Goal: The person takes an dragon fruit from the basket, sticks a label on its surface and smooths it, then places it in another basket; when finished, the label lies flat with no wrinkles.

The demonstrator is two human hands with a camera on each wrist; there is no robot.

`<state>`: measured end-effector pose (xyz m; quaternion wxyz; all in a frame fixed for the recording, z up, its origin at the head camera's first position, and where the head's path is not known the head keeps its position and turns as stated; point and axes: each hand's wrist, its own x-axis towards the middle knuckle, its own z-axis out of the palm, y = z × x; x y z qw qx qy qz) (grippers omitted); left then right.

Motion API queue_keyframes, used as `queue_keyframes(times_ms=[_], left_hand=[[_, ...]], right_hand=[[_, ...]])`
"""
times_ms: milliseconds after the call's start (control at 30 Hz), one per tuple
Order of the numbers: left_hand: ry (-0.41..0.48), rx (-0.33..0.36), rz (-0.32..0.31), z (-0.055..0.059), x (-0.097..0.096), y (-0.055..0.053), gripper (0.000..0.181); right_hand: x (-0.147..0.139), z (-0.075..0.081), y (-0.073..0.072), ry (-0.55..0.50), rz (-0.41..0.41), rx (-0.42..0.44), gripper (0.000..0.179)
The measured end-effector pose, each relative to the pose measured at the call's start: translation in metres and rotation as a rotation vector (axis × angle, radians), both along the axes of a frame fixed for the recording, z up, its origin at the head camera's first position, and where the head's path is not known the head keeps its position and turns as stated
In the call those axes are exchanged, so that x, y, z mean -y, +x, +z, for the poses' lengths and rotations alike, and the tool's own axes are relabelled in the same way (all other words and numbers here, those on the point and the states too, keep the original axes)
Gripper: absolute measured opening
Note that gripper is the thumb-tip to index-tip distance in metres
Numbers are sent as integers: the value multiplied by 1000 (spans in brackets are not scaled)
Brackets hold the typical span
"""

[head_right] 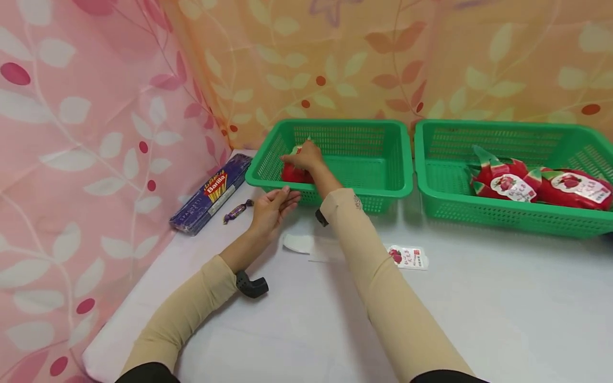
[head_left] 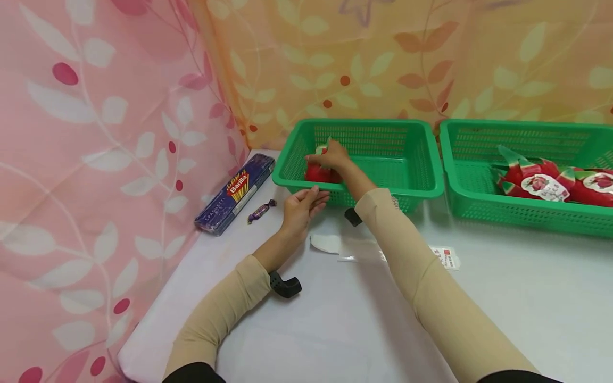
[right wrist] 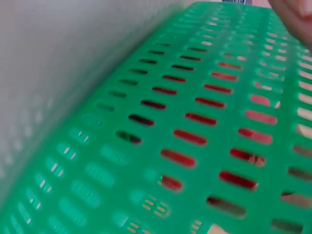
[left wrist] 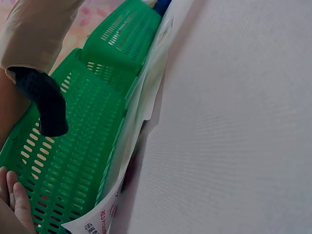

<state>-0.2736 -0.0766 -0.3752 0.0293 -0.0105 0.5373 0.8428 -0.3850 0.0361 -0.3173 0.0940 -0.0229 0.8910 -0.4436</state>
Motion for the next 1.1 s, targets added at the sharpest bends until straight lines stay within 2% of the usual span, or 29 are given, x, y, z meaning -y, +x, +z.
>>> queue_keyframes(times_ms=[167, 267, 467, 700, 800, 1100], left_hand=[[-12, -7, 5, 1, 2, 0, 16], [-13, -2, 8, 2, 1, 1, 17], [-15, 0, -2, 1, 0, 1, 23], [-14, 1, -3, 1, 0, 2, 21], [-11, 12, 1, 0, 0, 3, 22], [-16, -16, -13, 1, 1, 1, 17]], right_hand=[[-6, 0, -3, -126, 77, 24, 73], [-9, 2, -3, -133, 115, 27, 70], [-17, 4, -4, -154, 105, 91, 77], [-15, -3, -6, -23, 194, 128, 81], [-12, -7, -6, -11, 199, 143, 84], [-13, -8, -8, -80, 174, 1, 74]])
